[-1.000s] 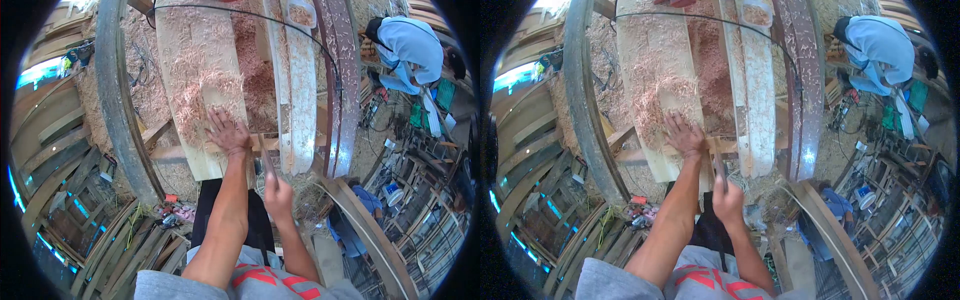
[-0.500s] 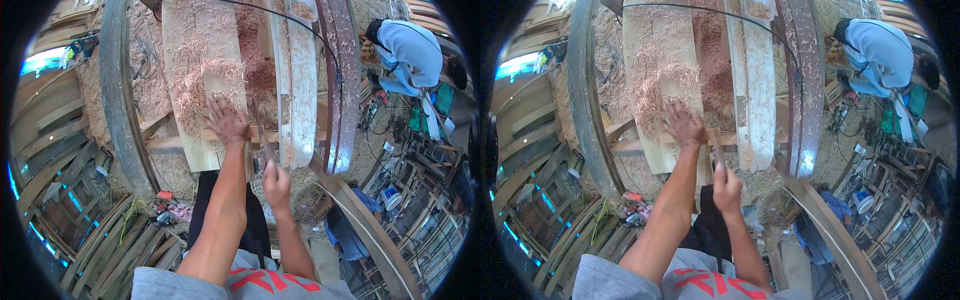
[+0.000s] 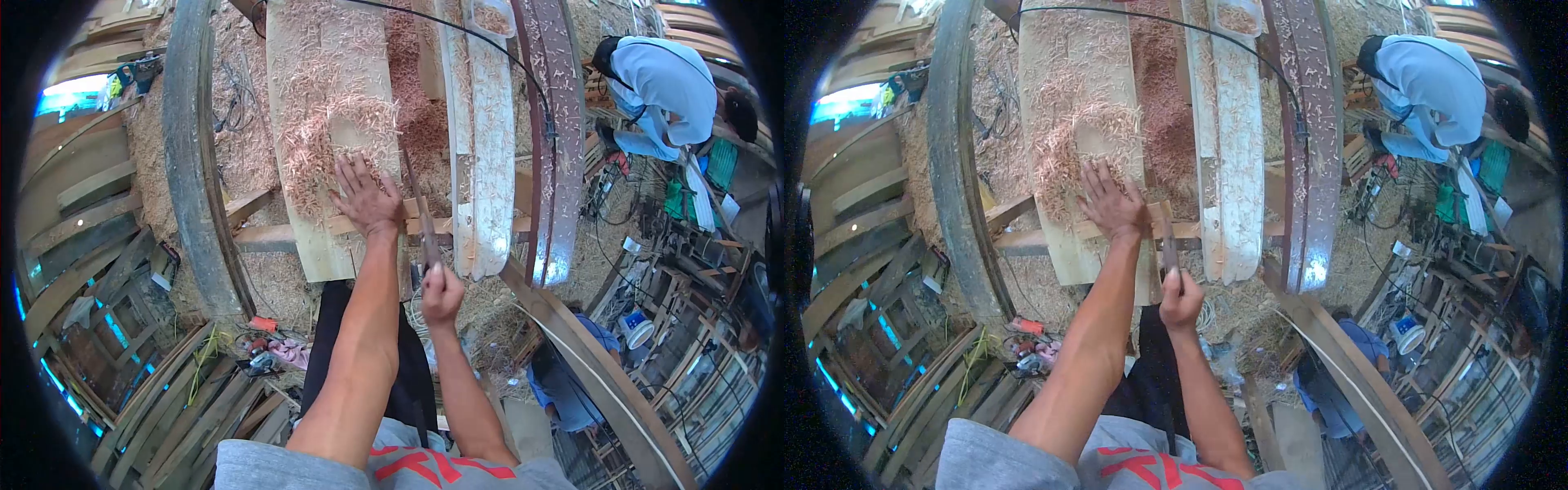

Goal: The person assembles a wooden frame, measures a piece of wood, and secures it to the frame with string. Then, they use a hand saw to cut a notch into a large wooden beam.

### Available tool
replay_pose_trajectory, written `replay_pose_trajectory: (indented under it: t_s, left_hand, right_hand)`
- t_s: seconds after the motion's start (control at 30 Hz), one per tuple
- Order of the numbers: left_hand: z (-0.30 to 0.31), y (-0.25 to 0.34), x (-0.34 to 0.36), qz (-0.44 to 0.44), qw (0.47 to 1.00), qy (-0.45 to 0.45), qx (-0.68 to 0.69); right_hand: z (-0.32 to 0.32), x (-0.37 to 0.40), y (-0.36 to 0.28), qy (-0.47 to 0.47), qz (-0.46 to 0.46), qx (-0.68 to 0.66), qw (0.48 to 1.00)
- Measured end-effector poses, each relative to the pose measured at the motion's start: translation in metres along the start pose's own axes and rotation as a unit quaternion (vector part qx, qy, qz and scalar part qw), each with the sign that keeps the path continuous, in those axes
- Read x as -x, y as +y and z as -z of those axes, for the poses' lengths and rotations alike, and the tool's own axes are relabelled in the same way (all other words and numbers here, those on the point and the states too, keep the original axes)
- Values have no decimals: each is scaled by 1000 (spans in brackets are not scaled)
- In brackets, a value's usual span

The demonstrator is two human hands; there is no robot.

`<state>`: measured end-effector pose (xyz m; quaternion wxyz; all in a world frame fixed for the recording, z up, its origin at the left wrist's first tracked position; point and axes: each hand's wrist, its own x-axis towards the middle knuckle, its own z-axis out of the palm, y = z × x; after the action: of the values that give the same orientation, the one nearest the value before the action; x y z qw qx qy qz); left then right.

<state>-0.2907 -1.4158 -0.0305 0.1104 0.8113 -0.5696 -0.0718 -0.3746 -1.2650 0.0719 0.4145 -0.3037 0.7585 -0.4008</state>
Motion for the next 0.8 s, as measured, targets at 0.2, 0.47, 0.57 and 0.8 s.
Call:
replay_pose_trajectory:
  t_s: [0.2, 0.47, 0.57, 0.8]
  left_hand:
    - [4, 2, 0, 2, 1000, -14, -6]
    - [4, 3, 2, 2, 1000, 3, -8]
    - [5, 5, 1, -1, 1000, 1, -14]
    - [-1, 0, 3, -22, 999, 37, -5]
  right_hand:
    - [-4, -42, -84, 0, -13, 78, 997]
    - [-2, -14, -36, 15, 27, 26, 999]
    - [0, -11, -42, 41, 62, 38, 996]
    - [14, -17, -35, 7, 6, 6, 1000]
